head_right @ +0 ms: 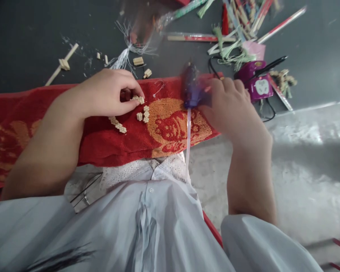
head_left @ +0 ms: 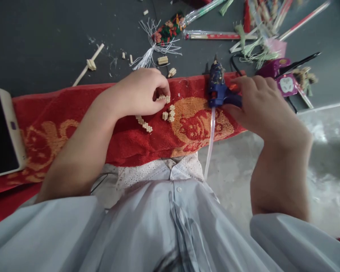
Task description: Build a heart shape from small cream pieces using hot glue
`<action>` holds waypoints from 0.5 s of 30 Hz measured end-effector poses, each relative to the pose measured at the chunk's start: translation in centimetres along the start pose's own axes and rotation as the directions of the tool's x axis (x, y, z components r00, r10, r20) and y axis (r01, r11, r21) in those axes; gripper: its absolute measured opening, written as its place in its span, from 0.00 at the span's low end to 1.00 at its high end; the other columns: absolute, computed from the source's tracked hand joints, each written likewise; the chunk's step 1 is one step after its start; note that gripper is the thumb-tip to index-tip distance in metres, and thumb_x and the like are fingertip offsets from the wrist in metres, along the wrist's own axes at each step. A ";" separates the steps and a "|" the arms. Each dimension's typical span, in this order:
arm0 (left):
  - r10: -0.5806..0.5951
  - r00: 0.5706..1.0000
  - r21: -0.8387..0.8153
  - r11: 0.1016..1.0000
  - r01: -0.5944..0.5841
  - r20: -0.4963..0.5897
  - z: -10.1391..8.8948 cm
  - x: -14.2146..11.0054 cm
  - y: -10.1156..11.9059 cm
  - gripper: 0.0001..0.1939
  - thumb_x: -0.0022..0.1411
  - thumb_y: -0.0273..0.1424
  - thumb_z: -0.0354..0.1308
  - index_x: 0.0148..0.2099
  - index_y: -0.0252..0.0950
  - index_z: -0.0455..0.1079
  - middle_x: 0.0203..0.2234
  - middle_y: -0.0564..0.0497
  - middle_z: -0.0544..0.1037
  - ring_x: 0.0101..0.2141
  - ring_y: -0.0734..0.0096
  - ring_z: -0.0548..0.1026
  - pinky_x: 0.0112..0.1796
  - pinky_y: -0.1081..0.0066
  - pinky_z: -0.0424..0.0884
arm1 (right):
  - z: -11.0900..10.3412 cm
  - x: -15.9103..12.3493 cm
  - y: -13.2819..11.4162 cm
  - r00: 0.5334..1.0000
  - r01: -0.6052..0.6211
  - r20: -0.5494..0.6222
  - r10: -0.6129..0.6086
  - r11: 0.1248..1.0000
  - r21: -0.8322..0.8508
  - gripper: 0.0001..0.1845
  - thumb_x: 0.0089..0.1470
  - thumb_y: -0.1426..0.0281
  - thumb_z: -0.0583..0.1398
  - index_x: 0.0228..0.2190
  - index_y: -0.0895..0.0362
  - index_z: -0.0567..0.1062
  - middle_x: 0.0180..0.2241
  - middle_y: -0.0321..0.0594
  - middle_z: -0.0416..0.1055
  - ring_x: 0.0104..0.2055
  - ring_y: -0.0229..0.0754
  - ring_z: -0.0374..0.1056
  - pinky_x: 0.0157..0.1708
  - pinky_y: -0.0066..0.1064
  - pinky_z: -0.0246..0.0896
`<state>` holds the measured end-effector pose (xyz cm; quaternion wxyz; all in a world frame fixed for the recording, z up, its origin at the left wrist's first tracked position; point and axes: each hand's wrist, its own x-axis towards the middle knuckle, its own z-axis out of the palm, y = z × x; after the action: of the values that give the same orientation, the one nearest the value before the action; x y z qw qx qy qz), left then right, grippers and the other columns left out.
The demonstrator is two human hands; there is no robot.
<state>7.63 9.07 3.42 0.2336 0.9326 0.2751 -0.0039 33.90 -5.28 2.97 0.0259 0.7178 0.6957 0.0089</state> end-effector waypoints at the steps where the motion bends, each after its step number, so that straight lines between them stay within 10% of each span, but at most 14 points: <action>1: -0.001 1.000 -0.012 1.000 0.001 0.007 -0.1 -0.1 0.0 0.15 0.57 0.33 0.52 0.42 0.36 0.78 0.37 0.52 0.77 0.32 0.76 0.71 0.42 0.72 0.70 | -0.8 -0.3 -0.9 0.999 -0.023 -0.033 0.022 0.999 -0.025 0.25 0.54 0.67 0.65 0.52 0.62 0.69 0.46 0.63 0.72 0.54 0.68 0.67 0.51 0.54 0.62; 9: 0.013 1.000 -0.064 0.998 -0.012 0.021 -0.3 -0.4 0.1 0.15 0.61 0.35 0.51 0.43 0.37 0.77 0.41 0.49 0.78 0.35 0.71 0.72 0.42 0.70 0.69 | -1.8 -1.1 -10.9 1.000 -0.003 -0.015 0.007 0.972 0.233 0.15 0.54 0.65 0.65 0.42 0.59 0.75 0.38 0.46 0.74 0.40 0.49 0.70 0.38 0.38 0.64; 15: -0.022 0.999 -0.110 0.994 0.025 0.023 -0.1 -0.2 0.1 0.13 0.59 0.37 0.52 0.40 0.41 0.77 0.38 0.49 0.79 0.37 0.65 0.76 0.41 0.68 0.70 | -0.3 -0.2 -12.9 0.993 -0.114 0.020 0.114 0.939 0.323 0.12 0.58 0.61 0.61 0.33 0.58 0.74 0.31 0.42 0.74 0.32 0.43 0.68 0.29 0.31 0.52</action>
<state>7.54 8.96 3.61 0.2876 0.9148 0.2834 -0.0014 21.02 -5.11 2.68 -0.0926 0.7515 0.6449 -0.1042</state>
